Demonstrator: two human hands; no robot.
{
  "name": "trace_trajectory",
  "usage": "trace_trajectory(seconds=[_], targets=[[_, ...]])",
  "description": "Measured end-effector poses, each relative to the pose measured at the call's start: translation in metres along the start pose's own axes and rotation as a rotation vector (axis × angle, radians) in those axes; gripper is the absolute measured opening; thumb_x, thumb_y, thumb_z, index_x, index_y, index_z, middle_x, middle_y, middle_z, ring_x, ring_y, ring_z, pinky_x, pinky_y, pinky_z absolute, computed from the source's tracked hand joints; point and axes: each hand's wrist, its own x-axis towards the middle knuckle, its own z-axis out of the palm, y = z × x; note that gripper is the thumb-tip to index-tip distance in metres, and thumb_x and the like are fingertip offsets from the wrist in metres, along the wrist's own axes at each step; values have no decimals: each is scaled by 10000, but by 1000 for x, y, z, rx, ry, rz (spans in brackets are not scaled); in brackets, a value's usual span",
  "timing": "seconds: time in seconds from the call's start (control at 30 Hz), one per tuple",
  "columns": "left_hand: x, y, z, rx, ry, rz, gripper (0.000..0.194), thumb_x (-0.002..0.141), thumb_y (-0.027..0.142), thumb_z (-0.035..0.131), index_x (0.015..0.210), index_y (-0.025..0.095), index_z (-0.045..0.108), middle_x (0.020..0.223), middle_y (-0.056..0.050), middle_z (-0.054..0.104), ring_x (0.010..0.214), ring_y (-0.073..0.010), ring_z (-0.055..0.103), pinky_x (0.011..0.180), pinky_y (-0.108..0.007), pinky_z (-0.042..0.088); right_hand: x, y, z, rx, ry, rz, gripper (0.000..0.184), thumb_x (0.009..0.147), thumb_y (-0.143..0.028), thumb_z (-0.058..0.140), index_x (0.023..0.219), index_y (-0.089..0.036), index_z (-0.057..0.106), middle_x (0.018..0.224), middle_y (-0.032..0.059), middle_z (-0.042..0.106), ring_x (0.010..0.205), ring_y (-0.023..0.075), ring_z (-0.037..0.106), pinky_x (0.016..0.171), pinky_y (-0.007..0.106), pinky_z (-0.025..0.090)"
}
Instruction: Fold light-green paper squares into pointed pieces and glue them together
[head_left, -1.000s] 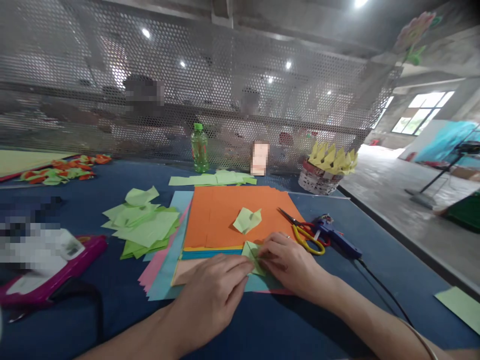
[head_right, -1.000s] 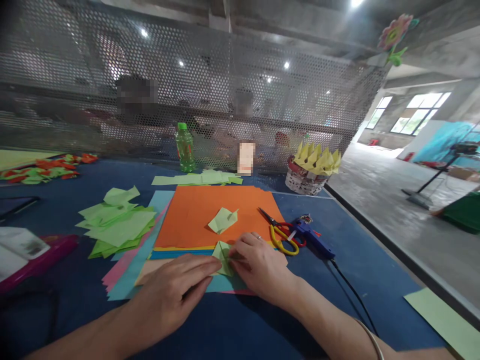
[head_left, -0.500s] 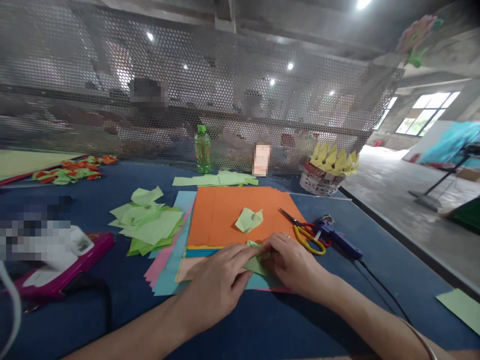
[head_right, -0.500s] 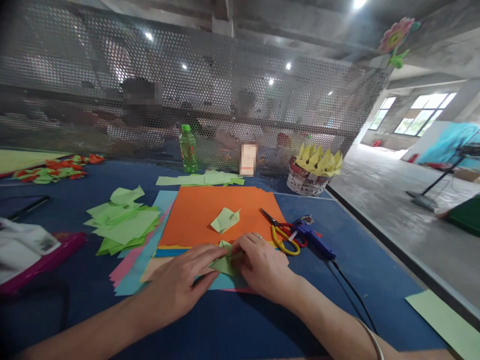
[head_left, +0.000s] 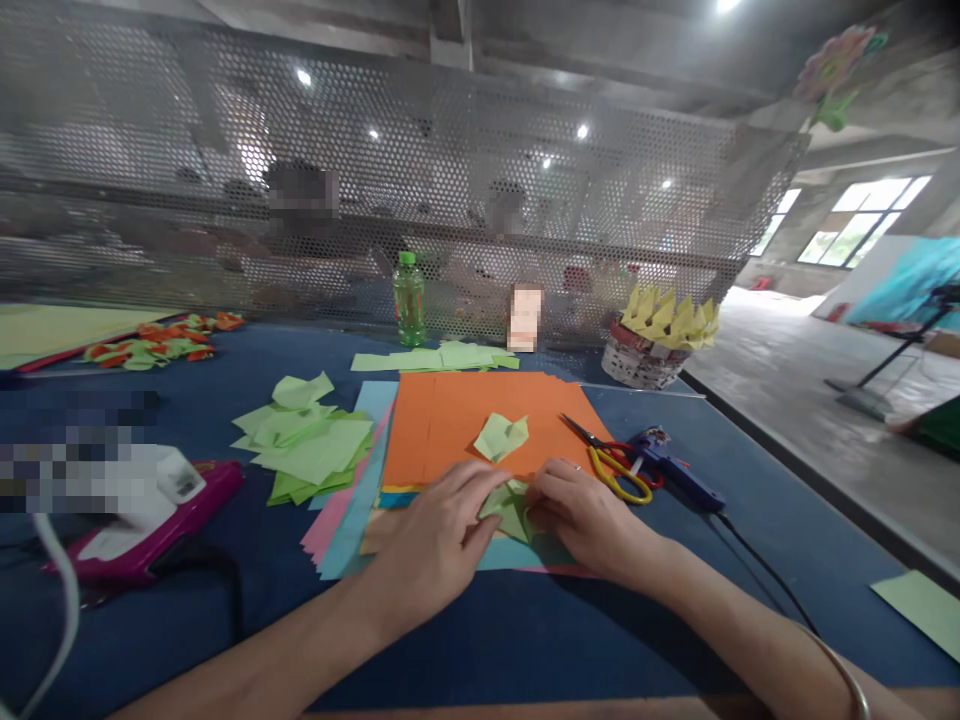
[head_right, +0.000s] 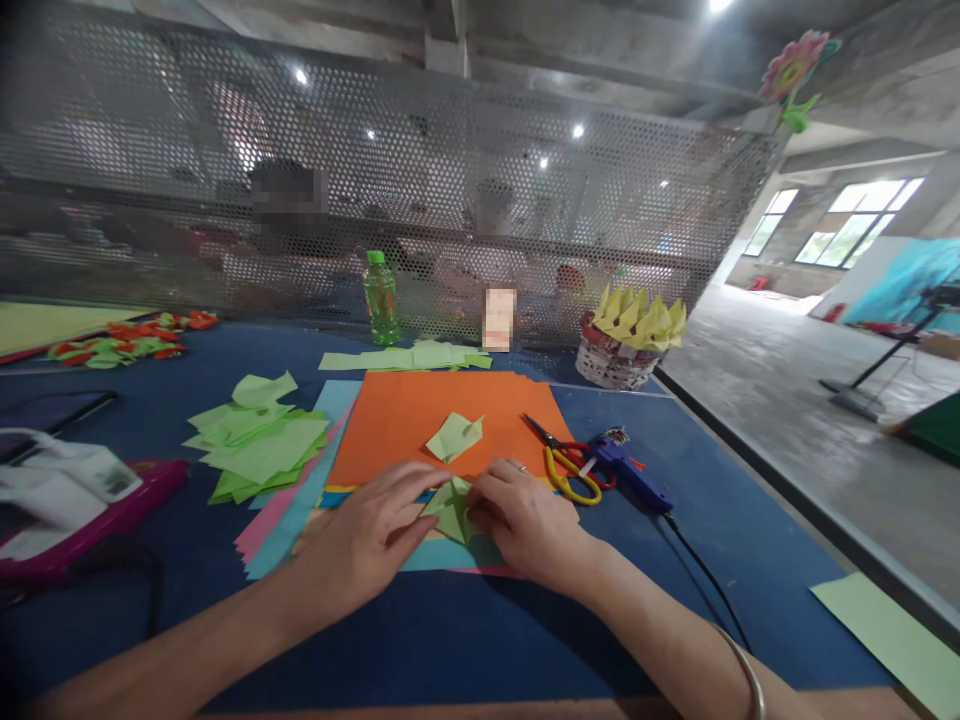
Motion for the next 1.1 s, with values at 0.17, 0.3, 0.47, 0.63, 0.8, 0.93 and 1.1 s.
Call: trace_trajectory(seconds=[0.17,0.3,0.47,0.63,0.8,0.93,1.1], targets=[[-3,5,-2,142,-52,92,345,962,162,530,1302,216,554,1277,-88,634,1142,-260,616,956,-411,522,-1,1,3,15,19,108,214,864,-109,631,1032,-233,585,943,12,640,869,187,619,724,277,452],[-6,10,3,277,-211,197,355,947,145,553,1300,125,584,1304,-134,643,1158,-321,617,981,-504,503,-1,3,4,27,11,102,284,883,-119,621,1135,-248,618,1023,33,642,946,195,629,773,277,479],[3,12,-4,278,-297,175,334,948,208,598,1272,127,622,1255,-137,671,1125,-313,635,971,-487,513,0,4,1,-6,-34,17,281,932,-118,567,1144,-267,675,1003,44,621,976,193,615,820,279,481],[25,1,-15,265,-202,23,261,997,256,530,1198,211,690,1413,-132,542,1274,-316,539,1034,-479,467,-1,5,2,-20,-34,14,203,922,-138,598,1083,-236,673,1003,48,616,929,189,605,771,265,477],[37,-16,-4,390,-245,56,494,1020,506,457,1410,214,541,1516,-122,467,1390,-285,442,1061,-412,449,0,4,3,-50,-13,-14,238,879,-65,587,1038,-222,668,982,51,622,947,195,607,809,273,481],[40,-25,-12,493,-153,-9,516,1056,444,374,1416,96,501,1460,-182,520,1338,-304,492,1057,-449,429,0,4,2,-55,-8,-20,267,877,-59,577,1067,-221,672,995,59,632,952,192,614,815,270,489],[36,-33,-37,734,59,-136,386,1012,213,401,1169,-35,652,1330,-328,558,1340,-478,420,1082,-697,243,0,4,1,-51,-11,-20,272,874,-58,575,1071,-219,674,1001,62,628,951,192,615,805,269,496]])
